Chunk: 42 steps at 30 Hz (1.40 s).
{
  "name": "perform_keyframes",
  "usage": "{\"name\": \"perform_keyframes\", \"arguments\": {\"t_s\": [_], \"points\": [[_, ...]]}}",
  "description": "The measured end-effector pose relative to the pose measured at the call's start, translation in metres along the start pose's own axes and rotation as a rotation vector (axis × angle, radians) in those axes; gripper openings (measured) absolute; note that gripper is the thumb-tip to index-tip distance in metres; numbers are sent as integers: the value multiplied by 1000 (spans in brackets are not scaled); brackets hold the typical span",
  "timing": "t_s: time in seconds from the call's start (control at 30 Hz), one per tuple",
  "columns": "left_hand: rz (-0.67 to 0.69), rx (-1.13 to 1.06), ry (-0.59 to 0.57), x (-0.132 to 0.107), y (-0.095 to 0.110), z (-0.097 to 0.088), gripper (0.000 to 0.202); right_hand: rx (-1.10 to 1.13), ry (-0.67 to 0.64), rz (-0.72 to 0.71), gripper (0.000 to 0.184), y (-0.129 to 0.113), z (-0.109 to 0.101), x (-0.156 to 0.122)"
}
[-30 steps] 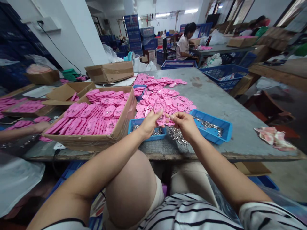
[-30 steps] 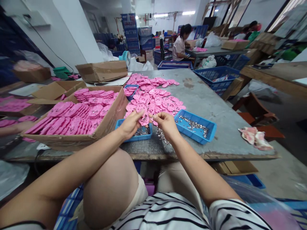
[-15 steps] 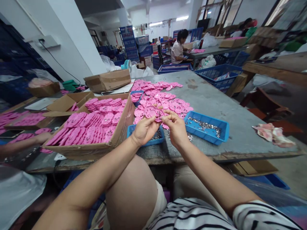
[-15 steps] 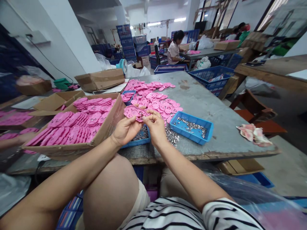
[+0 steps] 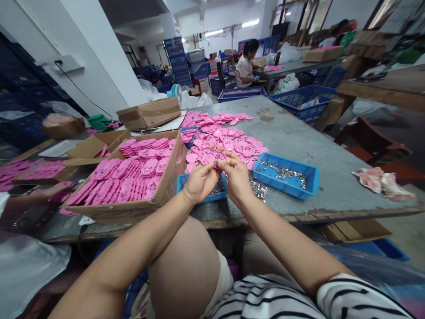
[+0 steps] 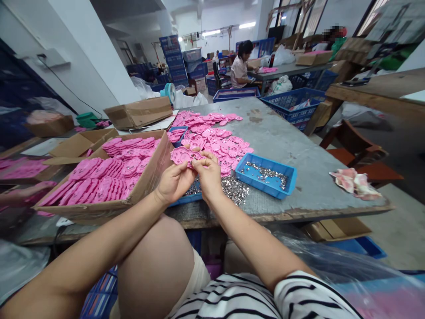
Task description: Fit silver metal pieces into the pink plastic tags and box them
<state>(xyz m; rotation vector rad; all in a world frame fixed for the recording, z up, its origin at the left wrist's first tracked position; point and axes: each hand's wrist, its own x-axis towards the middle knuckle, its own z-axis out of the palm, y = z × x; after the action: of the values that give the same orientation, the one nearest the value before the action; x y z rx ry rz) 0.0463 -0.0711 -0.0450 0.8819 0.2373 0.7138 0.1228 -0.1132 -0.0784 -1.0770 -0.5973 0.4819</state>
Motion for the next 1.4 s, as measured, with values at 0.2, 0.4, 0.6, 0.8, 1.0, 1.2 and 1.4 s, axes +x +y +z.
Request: {"name": "perform_keyframes", "arguments": {"t_s": [0.2,0.4,0.6,0.8,1.0,1.2,1.4], "points": [[-2,24,37,0,0,0,43,16,24,6,18,1,5,-1],[-26,1,69,1,0,-2,47,-34,35,-25,19,7,7,0],[-52,-139,68,3,-1,-2,59,15,106,-69,21,20,8,2],[-63,-154,67,6,2,-6,53,204,-18,-38,17,17,0,2],[-97,-53,139,7,1,-9,49,115,0,47,19,15,-20,-4],[-58,34,112,8,0,-12,52,-71,-31,36,22,14,-53,-22],[-46,20,65,14,2,-10,49,-465,-411,22,29,16,-105,-47]]}}
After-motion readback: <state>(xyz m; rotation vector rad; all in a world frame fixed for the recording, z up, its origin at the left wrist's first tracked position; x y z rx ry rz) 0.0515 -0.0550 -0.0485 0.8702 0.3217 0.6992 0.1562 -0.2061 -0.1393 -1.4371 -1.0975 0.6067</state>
